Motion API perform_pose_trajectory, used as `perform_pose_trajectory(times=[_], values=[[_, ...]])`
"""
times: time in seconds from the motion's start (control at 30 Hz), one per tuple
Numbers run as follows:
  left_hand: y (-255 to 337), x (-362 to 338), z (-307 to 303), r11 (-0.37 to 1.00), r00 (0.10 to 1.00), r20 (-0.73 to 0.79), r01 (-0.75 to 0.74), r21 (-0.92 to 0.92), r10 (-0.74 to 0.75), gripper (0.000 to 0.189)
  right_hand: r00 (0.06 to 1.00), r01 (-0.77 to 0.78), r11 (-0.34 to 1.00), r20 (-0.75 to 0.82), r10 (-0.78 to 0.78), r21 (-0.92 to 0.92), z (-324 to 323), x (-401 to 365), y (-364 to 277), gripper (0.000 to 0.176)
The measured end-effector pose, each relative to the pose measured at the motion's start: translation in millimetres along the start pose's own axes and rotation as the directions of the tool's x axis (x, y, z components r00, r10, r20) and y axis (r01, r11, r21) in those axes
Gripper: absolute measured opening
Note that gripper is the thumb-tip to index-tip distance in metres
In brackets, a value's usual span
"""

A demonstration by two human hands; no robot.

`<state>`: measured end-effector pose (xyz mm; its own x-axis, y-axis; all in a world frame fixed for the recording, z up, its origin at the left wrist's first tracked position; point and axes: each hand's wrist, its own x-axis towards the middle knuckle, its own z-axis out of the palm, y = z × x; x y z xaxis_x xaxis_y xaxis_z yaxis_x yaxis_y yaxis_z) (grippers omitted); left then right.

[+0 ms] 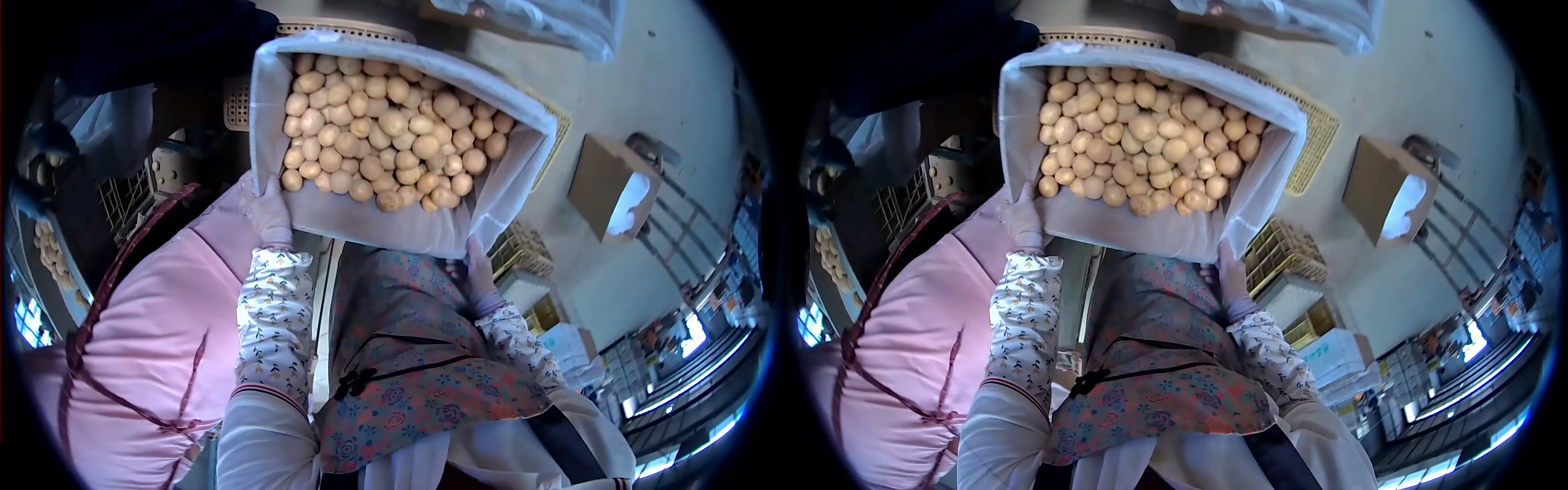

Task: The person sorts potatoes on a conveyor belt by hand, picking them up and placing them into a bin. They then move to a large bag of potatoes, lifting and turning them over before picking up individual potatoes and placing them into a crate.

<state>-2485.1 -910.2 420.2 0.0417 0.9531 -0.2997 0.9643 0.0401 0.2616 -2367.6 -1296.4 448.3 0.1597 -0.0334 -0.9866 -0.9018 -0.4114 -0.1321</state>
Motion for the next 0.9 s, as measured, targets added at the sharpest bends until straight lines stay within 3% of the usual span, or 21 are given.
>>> perform_pose_trajectory(times=[0.03, 0.1, 0.13, 0.17, 0.2, 0.23, 0.33, 0.4, 0.47, 0.5, 0.57, 0.6, 0.63, 0.67, 0.73, 0.77, 0.83, 0.9], values=[[1.7, -2.9, -3.6, 0.991, 0.999, 0.031, -0.009, -0.133, 0.014, 0.037, 0.981, 0.185, 0.970, -0.024, -0.191, -0.155, 12.1, -9.6, -2.2, 0.043], [-18.8, -5.3, 6.2, 0.863, 0.998, 0.008, -0.043, -0.503, 0.055, 0.043, 0.989, 0.145, 0.983, -0.010, -0.147, -0.108, 7.2, 0.7, 3.8, 0.041], [-34.5, -14.0, 11.4, 0.846, 0.998, -0.054, -0.036, -0.531, 0.009, 0.053, 0.998, 0.055, 0.998, -0.008, -0.055, 0.022, 3.7, 3.7, 5.4, 0.042], [-53.2, -22.5, 12.8, 0.798, 0.988, 0.116, 0.153, -0.582, -0.105, 0.055, 1.000, -0.028, 0.988, -0.001, 0.029, 0.152, 0.6, 3.1, 4.0, 0.042], [-68.4, -31.5, 14.3, 0.725, 0.935, 0.290, 0.344, -0.597, -0.204, 0.058, 0.994, -0.105, 0.954, 0.011, 0.107, 0.279, -1.8, -0.4, 3.7, 0.043], [-78.2, -42.3, 17.8, 0.785, 0.949, 0.233, 0.308, -0.538, -0.213, 0.053, 0.998, -0.055, 0.924, 0.049, 0.039, 0.378, -1.3, -8.3, 4.8, 0.041], [-83.3, -38.1, 24.2, 0.580, 0.910, 0.384, 0.398, -0.711, -0.154, 0.048, 0.950, 0.297, 0.914, -0.183, -0.253, 0.278, -24.8, -5.0, 54.3, 0.034], [-102.3, -29.8, 26.7, 0.705, 0.909, 0.396, 0.365, -0.608, -0.129, 0.042, 0.927, 0.371, 0.893, -0.163, -0.339, 0.255, -35.8, -17.2, 36.1, 0.031], [-106.1, -21.8, 28.4, 0.810, 0.908, 0.410, 0.306, -0.500, -0.090, 0.036, 0.946, 0.317, 0.873, -0.195, -0.260, 0.371, -44.6, -11.9, 32.8, 0.030], [-95.8, -28.3, 31.1, 0.737, 0.881, 0.359, 0.459, -0.496, -0.307, 0.030, 0.873, 0.441, 0.895, -0.204, -0.444, -0.062, -46.0, -13.0, 34.3, 0.029], [-97.3, -31.3, 34.1, 0.675, 0.886, 0.391, 0.448, -0.586, -0.249, 0.028, 0.877, 0.389, 0.916, -0.266, -0.400, -0.096, -47.2, -20.0, 33.9, 0.032], [-98.2, -29.1, 36.9, 0.635, 0.892, 0.395, 0.438, -0.636, -0.220, 0.027, 0.940, 0.261, 0.910, -0.300, -0.163, 0.322, -45.5, -22.7, 25.5, 0.035], [-105.0, -27.6, 42.6, 0.496, 0.860, 0.448, 0.508, -0.704, -0.245, 0.024, 0.919, 0.343, 0.930, -0.254, -0.302, 0.134, -44.7, -29.6, 22.4, 0.036], [-116.9, -24.9, 45.0, 0.582, 0.875, 0.442, 0.469, -0.664, -0.200, 0.024, 0.865, 0.286, 0.955, -0.450, -0.220, 0.083, -17.8, -42.2, 12.6, 0.036], [-121.7, -24.3, 40.7, 0.663, 0.873, 0.462, 0.441, -0.605, -0.160, 0.025, 0.926, 0.222, 0.967, -0.284, -0.250, -0.127, -4.3, -37.9, 13.9, 0.039], [-113.3, -26.9, 35.6, 0.663, 0.860, 0.483, 0.460, -0.591, -0.166, 0.026, 0.949, 0.195, 0.976, -0.232, -0.214, -0.100, 0.5, -27.9, 16.2, 0.043], [-47.1, -43.1, 1.7, 0.492, 0.779, 0.569, 0.616, -0.616, -0.264, 0.028, 0.989, -0.051, 0.997, -0.136, 0.058, 0.058, 3.3, -13.6, 15.0, 0.047], [-66.2, -36.6, -3.2, 0.480, 0.700, 0.672, 0.689, -0.544, -0.243, 0.028, 0.952, -0.292, 0.937, -0.037, 0.304, 0.190, 11.5, 1.9, 1.4, 0.048]])
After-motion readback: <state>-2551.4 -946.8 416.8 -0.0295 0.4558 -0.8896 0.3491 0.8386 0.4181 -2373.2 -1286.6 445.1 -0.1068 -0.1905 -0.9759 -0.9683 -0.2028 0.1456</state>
